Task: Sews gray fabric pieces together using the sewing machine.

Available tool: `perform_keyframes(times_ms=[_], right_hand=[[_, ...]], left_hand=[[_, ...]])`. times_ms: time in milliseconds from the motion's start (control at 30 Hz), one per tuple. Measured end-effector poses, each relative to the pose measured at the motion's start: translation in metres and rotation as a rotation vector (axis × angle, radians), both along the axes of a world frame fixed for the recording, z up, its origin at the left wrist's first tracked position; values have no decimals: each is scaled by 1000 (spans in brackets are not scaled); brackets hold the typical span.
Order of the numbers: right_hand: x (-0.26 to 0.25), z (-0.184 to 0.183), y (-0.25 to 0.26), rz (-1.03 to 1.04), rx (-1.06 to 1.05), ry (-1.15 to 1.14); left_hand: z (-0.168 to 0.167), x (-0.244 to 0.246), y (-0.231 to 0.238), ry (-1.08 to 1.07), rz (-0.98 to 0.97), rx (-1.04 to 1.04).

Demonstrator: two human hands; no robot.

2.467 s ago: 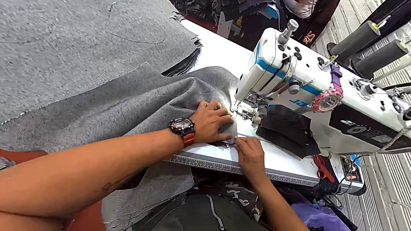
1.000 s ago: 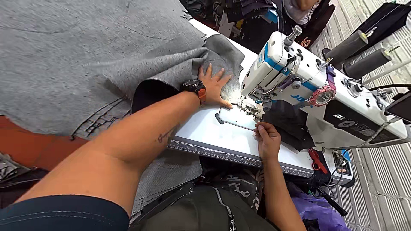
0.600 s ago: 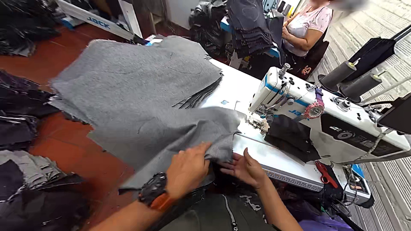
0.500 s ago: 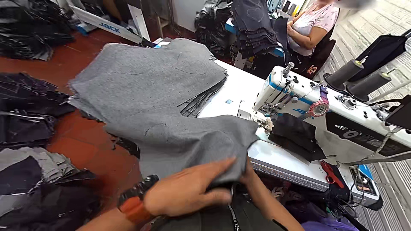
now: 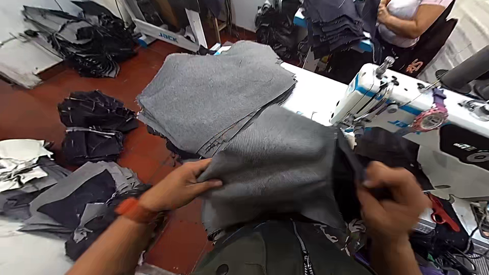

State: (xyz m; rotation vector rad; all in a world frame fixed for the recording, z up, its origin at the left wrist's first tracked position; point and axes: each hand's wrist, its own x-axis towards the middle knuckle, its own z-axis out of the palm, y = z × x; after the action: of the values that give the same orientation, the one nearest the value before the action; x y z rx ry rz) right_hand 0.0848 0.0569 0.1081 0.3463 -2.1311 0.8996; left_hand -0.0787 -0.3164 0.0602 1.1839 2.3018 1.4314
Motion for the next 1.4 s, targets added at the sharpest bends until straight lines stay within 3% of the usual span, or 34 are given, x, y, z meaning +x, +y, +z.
perform_keyframes(times_ms=[100,167,200,267,300,367,467,567,633,700,767,800,833,867,900,967,1000,1067,1133,1233,1300,1400], right_hand=[[23,16,-40,-41,381,129],[3,-10,-65,71,520,-14],[-15,-38,-72,133,563,-118],[-49,-119,-75,236,557,-256],[-58,-158,-71,275,536,-320],[-59,-196,-65,299,446,-603],[-67,-179,-55,171,307,-1043],[-81,-129,-62,-219,265,-1529],[-92,-128,-51,-398,219,-1706],[-73,-188,-27,-466,237,-1497],[-59,-223,-20,-478,197,-1335],[-60,-208,-21,-438,204,-1424],[-72,-174,-20,-326,220,-1705],[-79,-162,-19,-266,226,-1827],[-75,-178,-19,-293,214,-1727],[-59,-253,-12,-389,181,-1282],[-58,-266,-8,-381,177,-1250],[-54,-256,-3,-338,155,-1384],[-44,-230,5,-254,148,-1567],[-12,-173,16,74,212,-1652],[12,-107,18,312,212,-1296],[52,-11,-3,346,30,-364]], left_hand=[[57,4,-33,22,-66,-153],[70,-16,-46,96,0,-489],[60,-30,-47,82,43,-671],[6,-61,-46,50,170,-975],[-31,-72,-47,56,235,-1033],[-105,-87,-47,62,375,-906],[-176,-101,-28,33,581,-644],[-184,-91,22,-8,793,-700],[-181,-75,55,-13,807,-723],[-183,-42,82,9,686,-704],[-191,-7,100,156,403,-713],[-191,6,109,227,228,-747],[-188,13,119,274,80,-776],[-184,12,128,258,-18,-818],[-180,5,137,186,-63,-849],[-174,-14,154,22,-80,-815],[-171,-18,163,-73,-111,-759],[-174,-11,179,-128,-180,-710],[-169,8,193,-54,-178,-863],[-179,32,200,64,-114,-908],[-177,37,200,79,-117,-879],[-122,45,206,-51,-307,-998]])
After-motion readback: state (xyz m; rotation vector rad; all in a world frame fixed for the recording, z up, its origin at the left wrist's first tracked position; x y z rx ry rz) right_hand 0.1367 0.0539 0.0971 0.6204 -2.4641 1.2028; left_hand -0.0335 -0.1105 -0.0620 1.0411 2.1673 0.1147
